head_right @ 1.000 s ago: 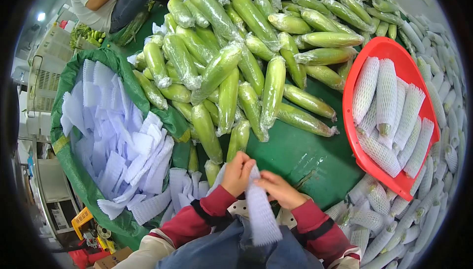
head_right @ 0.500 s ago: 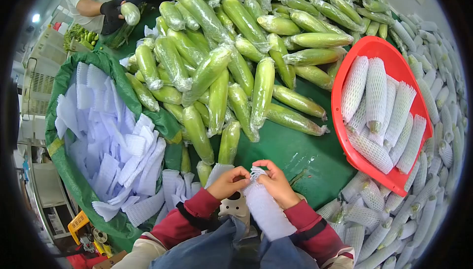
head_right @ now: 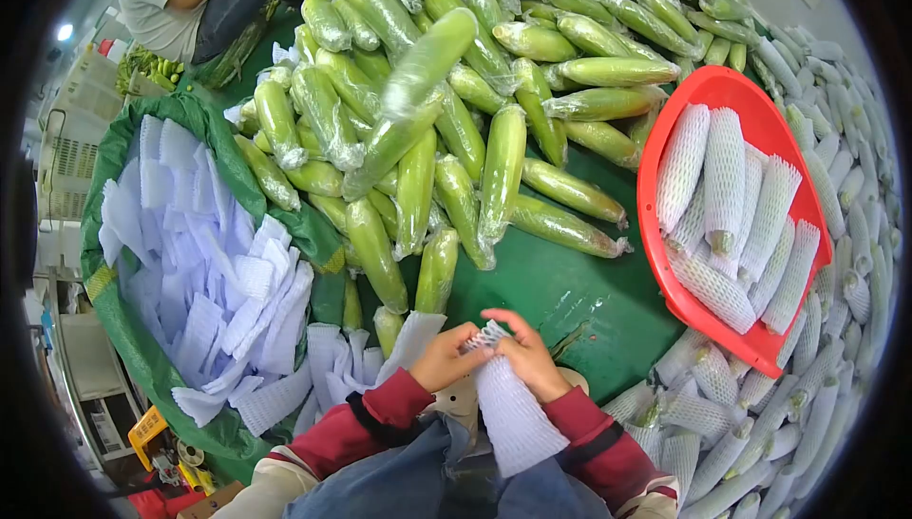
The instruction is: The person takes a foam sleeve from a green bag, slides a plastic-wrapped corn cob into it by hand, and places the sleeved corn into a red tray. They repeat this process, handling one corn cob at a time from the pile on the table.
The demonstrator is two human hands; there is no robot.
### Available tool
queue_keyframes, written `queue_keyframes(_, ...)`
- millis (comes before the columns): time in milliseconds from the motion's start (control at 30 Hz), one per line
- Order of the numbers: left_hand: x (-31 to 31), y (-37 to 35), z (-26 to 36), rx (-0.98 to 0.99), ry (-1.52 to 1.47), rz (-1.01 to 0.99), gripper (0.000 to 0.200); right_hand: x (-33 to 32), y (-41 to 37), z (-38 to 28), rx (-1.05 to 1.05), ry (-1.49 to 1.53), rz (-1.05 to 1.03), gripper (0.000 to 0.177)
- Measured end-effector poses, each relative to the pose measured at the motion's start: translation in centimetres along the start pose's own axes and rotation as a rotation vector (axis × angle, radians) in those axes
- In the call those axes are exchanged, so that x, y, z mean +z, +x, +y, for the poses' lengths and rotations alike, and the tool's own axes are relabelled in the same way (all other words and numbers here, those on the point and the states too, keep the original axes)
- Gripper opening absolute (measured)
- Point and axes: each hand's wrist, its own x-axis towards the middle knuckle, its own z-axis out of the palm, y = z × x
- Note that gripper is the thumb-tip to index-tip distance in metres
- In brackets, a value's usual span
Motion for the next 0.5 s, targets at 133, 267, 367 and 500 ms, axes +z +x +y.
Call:
queue_keyframes(133,1.3,0.3,-1.8,-0.087,-0.340,0.140,0.022,-1.5,0.5,2.3,0.088,-0.258,-0.136,0.018)
queue_keyframes(267,1.4,0.8,-4.2,-0.360,-0.854,-0.352,0.023,-2.2,1.2,2.6,0.225,0.346,0.094,0.009)
queue_keyframes(367,0.5,0.7,-5.5,-0.275,-0.890,-0.397,0.028,-2.3,2.1,5.3,0.296,0.497,-0.041,0.015)
queue_keyframes(500,-3.3,-0.1,-8.3,-0.288,-0.338,0.385,0.006,-0.8,3.3,4.6,0.302,-0.003,-0.204,0.035)
